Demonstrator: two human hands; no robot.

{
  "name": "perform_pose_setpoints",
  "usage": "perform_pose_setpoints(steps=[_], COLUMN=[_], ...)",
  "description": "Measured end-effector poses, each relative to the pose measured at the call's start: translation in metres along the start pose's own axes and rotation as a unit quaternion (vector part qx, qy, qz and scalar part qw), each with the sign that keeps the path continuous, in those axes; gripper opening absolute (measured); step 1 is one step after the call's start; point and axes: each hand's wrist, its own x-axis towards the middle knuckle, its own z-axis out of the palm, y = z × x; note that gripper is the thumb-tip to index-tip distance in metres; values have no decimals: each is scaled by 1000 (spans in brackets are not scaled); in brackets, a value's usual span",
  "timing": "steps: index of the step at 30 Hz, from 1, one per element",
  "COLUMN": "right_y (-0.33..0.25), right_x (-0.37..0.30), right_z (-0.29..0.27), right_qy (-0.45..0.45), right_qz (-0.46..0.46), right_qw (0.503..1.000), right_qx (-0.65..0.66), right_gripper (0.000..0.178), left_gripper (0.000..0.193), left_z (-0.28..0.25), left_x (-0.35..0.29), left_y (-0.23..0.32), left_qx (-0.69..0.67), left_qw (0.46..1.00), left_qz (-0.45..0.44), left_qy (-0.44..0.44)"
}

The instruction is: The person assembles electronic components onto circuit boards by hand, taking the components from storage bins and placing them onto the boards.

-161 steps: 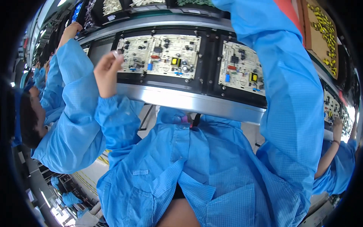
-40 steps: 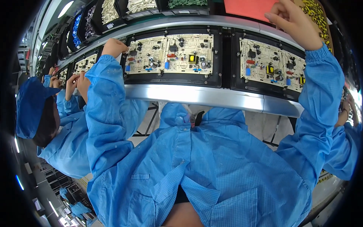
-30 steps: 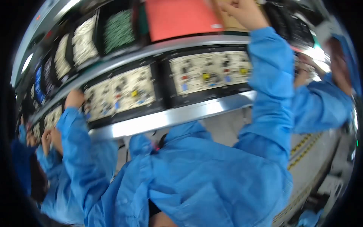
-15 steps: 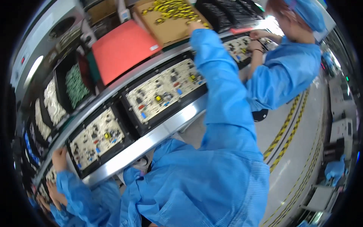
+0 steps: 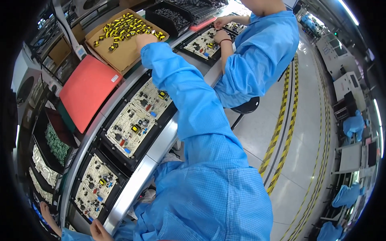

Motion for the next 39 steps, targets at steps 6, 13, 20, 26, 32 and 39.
perform_pose_setpoints(steps=[6,13,20,26,32,39], right_y=[11,1,-30,-41,-18,6], right_x=[-25,-94,-161,-215,-248,-266], right_z=[-29,-95,-149,-179,-195,-193], right_qy=[-58,-24,-90,-69,-46,-59], right_qz=[-15,-139,-211,-287,-285,-279], right_qw=[830,809,755,739,771,751], right_qx=[555,571,614,606,568,596], right_gripper=[28,34,27,30,35,38], left_gripper=[10,17,32,39,46,16], left_z=[16,13,-22,13,12,-4], left_x=[-15,-18,-14,-16,-37,-74], left_y=[11,33,73,19,53,133], left_qx=[-85,-87,122,79,-75,-114], left_qw=[995,991,964,959,963,946], left_qz=[-41,-65,60,214,192,290], left_qy=[-18,-74,-229,-166,-175,-85])
